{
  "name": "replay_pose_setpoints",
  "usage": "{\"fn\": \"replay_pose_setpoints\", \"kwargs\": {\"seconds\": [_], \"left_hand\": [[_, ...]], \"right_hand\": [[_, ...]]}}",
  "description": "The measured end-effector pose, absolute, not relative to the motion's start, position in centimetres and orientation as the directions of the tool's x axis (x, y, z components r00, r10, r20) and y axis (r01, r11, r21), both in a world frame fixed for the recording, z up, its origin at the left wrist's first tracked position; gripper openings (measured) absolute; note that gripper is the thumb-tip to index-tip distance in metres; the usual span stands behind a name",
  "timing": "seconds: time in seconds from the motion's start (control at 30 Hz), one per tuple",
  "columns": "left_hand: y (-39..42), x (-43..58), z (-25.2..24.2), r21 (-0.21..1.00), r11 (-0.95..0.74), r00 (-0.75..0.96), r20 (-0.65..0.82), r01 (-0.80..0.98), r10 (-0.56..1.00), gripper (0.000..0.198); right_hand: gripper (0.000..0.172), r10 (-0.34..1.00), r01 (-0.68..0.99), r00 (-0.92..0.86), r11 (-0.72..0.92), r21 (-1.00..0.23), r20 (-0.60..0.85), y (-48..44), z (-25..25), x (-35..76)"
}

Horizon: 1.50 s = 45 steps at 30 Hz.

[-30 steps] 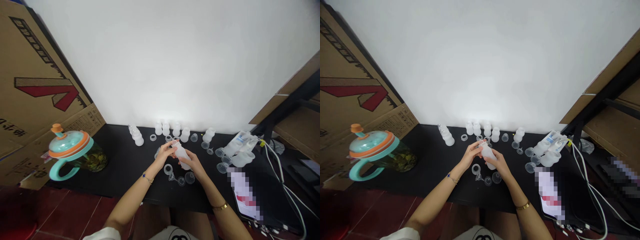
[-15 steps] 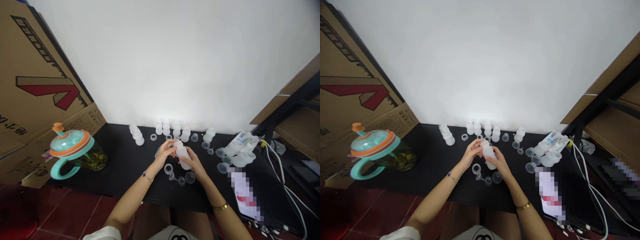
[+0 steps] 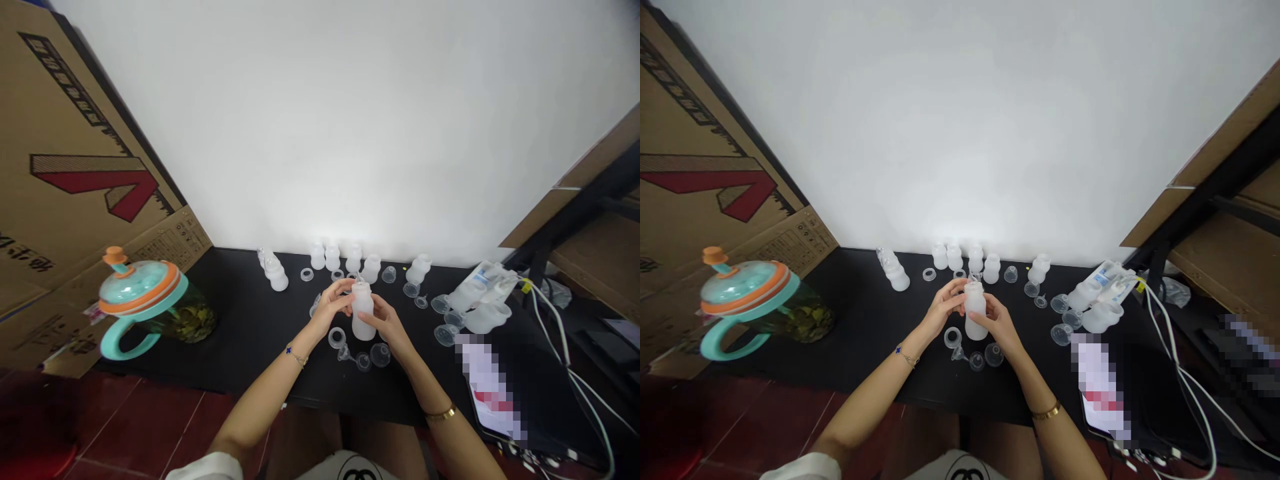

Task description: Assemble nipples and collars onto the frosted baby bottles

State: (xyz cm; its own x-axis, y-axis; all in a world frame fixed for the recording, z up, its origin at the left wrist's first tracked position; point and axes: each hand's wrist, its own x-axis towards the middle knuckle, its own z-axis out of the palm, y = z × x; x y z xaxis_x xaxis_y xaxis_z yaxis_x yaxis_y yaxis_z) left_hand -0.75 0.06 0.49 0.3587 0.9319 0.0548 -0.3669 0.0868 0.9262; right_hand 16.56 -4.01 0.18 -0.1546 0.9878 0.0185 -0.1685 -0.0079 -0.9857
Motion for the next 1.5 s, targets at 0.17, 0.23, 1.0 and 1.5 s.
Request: {"fn": "replay_pose_setpoints", "kwargs": {"seconds": [0.17,0.23,1.0,1.5], "left_hand": [[0.0,-0.6,0.2,0.93,0.09,0.373,0.053,-0.355,0.926,0.045],[0.0,-0.6,0.1,0.935,0.089,0.369,0.047,-0.344,0.928,0.047],[-0.7,0.3,-0.3,0.991,-0.058,0.45,0.107,-0.121,0.887,0.064],[-1.0,0.3,-0.6,0.995,-0.104,0.56,0.092,-0.011,0.823,0.068]], "right_hand": [[0.058,0.992,-0.224,-0.119,-0.001,-0.975,0.026,-3.9,0.0,16.5],[0.066,0.996,-0.244,-0.084,0.002,-0.97,0.023,-3.9,-0.2,16.6],[0.068,0.981,-0.227,0.137,0.166,-0.96,0.137,-3.6,-0.7,17.0],[0.052,0.969,-0.297,0.23,0.153,-0.942,0.085,-3.3,-0.3,17.6]]}}
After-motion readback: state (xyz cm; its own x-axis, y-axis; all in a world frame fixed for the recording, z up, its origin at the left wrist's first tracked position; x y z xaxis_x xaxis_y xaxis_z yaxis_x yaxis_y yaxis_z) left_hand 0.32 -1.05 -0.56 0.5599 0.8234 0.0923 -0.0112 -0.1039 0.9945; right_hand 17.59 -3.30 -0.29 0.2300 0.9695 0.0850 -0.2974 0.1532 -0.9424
